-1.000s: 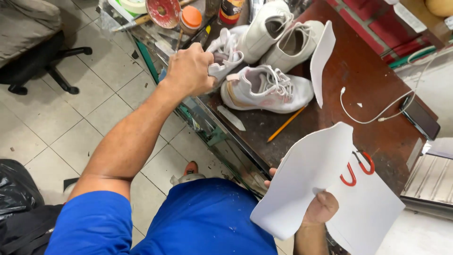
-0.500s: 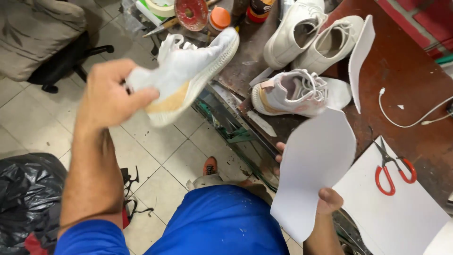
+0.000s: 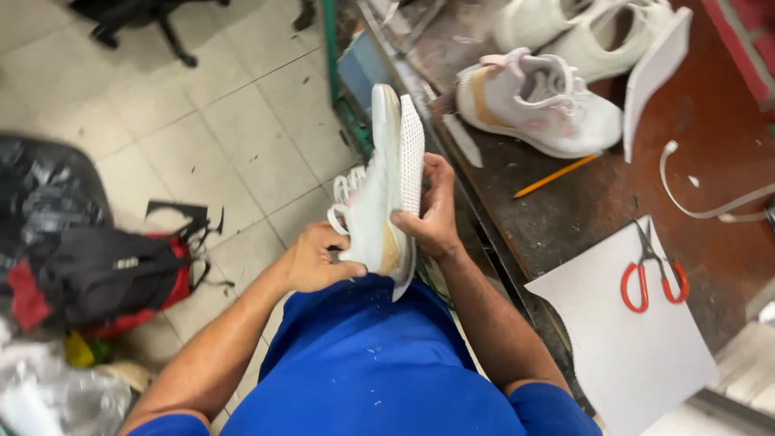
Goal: Cutting a paper template for a shoe using scissors at a workbench
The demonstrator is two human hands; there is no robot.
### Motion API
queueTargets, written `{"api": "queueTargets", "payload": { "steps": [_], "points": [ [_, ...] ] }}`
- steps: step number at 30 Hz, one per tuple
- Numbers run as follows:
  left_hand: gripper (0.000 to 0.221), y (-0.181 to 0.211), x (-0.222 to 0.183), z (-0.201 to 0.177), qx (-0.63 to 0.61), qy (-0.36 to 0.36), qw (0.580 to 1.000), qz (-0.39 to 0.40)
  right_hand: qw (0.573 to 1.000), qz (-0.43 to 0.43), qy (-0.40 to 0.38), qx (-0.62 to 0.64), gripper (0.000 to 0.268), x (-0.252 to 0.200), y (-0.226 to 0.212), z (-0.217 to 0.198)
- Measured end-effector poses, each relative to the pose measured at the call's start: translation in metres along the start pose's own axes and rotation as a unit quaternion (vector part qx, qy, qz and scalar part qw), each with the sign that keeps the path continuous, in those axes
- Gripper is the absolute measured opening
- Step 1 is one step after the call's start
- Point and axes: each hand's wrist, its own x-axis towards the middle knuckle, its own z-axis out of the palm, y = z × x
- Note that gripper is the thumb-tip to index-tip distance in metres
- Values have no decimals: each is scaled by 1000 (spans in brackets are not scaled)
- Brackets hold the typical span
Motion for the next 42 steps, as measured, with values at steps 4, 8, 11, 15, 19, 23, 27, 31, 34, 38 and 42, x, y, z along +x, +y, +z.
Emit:
{"api": "queueTargets", "payload": {
  "steps": [4,8,11,15,19,23,27,31,34,38,42],
  "points": [
    [34,-11,-33,-15,37,44,993,-105,997,29,-78,0,110,-32,-12,24],
    [102,9,-40,-10,-113,174,977,-48,983,52,-166,-65,108,-76,-7,34],
    [91,39,-44,21,-250,158,955,-28,980,47,-185,-59,100,-91,-7,55],
    [73,-35,-79,5,-431,204,874,-92,988,49,-141,-36,101,-66,-20,46],
    [76,-1,-82,2,-541,122,831,-41,981,48,-138,-130,48,-53,-34,35],
    [80,-8,-85,8,-564,126,816,-36,965,44,-133,-221,38,-53,-39,48],
    [85,-9,-82,-10,-561,113,819,-33,970,66,-93,-213,38,-51,-53,63],
    [78,-86,-96,-27,-527,127,838,-53,985,72,-89,-130,63,-54,-50,78],
    [77,-36,-77,-26,-428,129,895,-20,974,16,-148,-173,106,-58,-55,91],
    [121,45,-59,-27,-121,106,982,103,891,-17,-224,-396,145,-73,-68,98],
    [116,106,-63,-21,-67,96,988,97,882,-29,-234,-408,137,-73,-80,92]
  ]
}}
